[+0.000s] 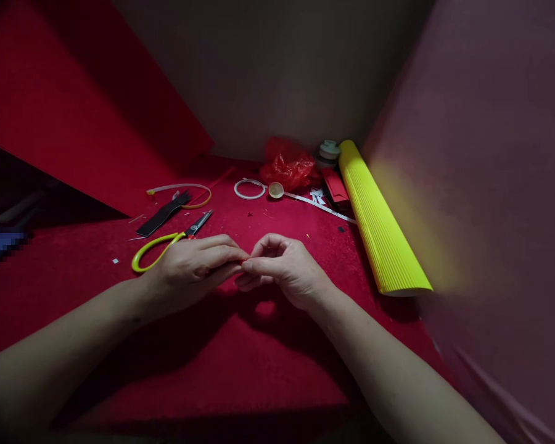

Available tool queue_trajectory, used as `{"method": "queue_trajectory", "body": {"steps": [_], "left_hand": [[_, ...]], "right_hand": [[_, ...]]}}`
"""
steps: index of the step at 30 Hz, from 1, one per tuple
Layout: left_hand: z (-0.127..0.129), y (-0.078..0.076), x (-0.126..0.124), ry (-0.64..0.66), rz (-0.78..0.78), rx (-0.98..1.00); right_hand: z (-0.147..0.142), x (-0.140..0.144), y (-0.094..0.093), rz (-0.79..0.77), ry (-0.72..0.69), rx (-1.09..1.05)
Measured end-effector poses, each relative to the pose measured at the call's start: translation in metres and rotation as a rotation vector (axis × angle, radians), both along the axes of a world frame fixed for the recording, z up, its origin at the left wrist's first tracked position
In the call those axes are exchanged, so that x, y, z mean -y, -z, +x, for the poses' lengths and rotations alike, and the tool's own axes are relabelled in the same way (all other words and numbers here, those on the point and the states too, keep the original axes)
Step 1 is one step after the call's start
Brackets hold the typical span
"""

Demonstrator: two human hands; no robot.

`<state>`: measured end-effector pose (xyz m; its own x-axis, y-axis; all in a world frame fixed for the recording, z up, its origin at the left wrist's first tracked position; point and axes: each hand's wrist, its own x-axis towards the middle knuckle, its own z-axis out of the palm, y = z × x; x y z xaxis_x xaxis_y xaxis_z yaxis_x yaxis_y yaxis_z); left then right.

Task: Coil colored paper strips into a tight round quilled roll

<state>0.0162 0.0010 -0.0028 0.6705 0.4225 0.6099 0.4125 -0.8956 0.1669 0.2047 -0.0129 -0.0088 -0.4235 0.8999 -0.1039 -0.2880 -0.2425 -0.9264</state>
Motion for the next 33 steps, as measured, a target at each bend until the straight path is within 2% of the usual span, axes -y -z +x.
{"method": "queue_trajectory", "body": {"steps": [8, 15, 17, 25, 33], "left_hand": [[0.002, -0.004, 0.004, 0.005, -0.008, 0.071], [0.001, -0.016, 0.004, 0.065, -0.279, 0.194], [0.001, -0.018, 0.004, 0.075, -0.31, 0.205], [-0.002, -0.017, 0.004, 0.115, -0.212, 0.223], [0.001, -0.014, 0.008, 0.05, -0.061, 0.216]], "right_hand": [[-0.002, 0.001, 0.002, 0.079, 0.058, 0.004], [-0.002, 0.003, -0.009, 0.041, 0.044, -0.059], [-0.001, 0.002, -0.01, 0.043, 0.041, -0.072], [0.004, 0.001, -0.011, 0.068, 0.025, -0.104], [0.001, 0.003, -0.008, 0.018, -0.024, -0.147]]}}
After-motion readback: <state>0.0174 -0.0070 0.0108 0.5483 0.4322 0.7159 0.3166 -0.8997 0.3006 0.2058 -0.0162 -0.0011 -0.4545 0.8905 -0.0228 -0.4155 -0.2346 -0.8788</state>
